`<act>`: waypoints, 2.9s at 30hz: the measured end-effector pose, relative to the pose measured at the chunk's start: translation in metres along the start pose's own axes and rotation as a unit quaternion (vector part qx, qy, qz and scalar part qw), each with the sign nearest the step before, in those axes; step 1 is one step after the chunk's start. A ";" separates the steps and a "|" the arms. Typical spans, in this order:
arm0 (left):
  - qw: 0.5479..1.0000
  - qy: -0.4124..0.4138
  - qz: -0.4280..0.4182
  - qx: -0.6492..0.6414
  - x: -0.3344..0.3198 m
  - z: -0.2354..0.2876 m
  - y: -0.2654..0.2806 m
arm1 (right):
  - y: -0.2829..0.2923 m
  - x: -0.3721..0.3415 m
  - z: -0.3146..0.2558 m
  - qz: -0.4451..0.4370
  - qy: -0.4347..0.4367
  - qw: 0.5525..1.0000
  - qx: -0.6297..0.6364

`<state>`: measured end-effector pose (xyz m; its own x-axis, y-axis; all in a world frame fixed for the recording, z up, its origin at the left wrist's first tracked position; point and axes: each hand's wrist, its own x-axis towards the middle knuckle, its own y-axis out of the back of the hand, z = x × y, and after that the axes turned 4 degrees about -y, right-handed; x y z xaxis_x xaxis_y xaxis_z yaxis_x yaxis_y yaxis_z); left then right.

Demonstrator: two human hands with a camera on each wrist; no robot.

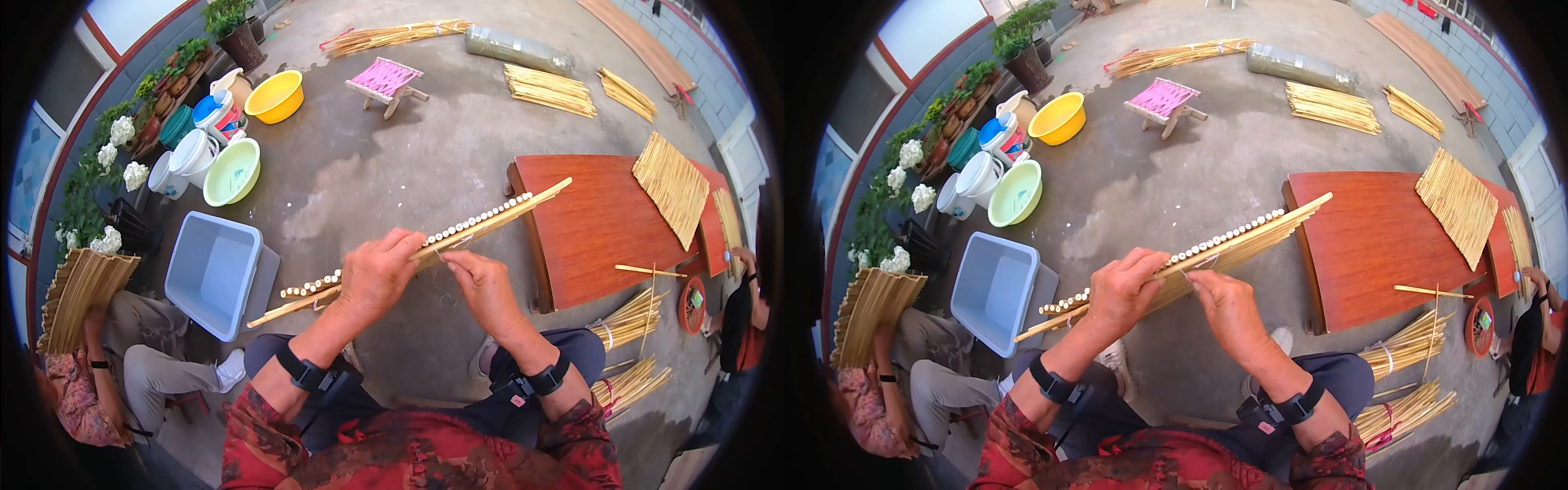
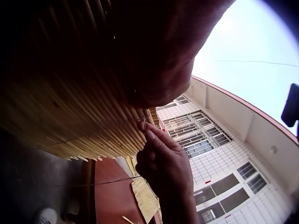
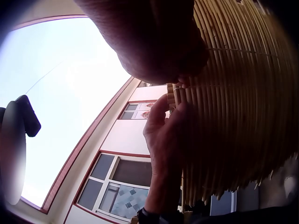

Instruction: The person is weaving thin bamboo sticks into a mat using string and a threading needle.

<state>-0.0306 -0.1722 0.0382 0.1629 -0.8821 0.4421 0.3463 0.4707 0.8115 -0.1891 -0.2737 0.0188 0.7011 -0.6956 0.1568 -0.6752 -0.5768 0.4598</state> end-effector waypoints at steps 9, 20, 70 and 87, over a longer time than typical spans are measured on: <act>1.000 -0.010 0.002 0.003 -0.005 0.003 -0.002 | -0.007 0.002 -0.002 0.008 -0.021 1.000 0.018; 0.999 -0.010 0.027 0.013 -0.011 0.008 -0.011 | -0.019 -0.004 0.009 0.023 -0.055 0.997 0.038; 0.978 -0.190 -0.086 -0.024 -0.058 0.037 -0.006 | 0.003 -0.098 0.002 -0.076 -0.407 0.829 0.376; 0.981 -0.192 -0.038 0.004 -0.064 0.043 -0.021 | 0.014 -0.080 -0.002 -0.092 -0.469 0.758 0.443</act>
<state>-0.0880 -0.1247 0.0089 -0.2244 -0.8420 0.4905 0.3362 0.4056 0.8500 -0.2542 -0.2250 0.0141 0.6115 -0.3274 -0.7203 -0.7660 -0.4732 -0.4352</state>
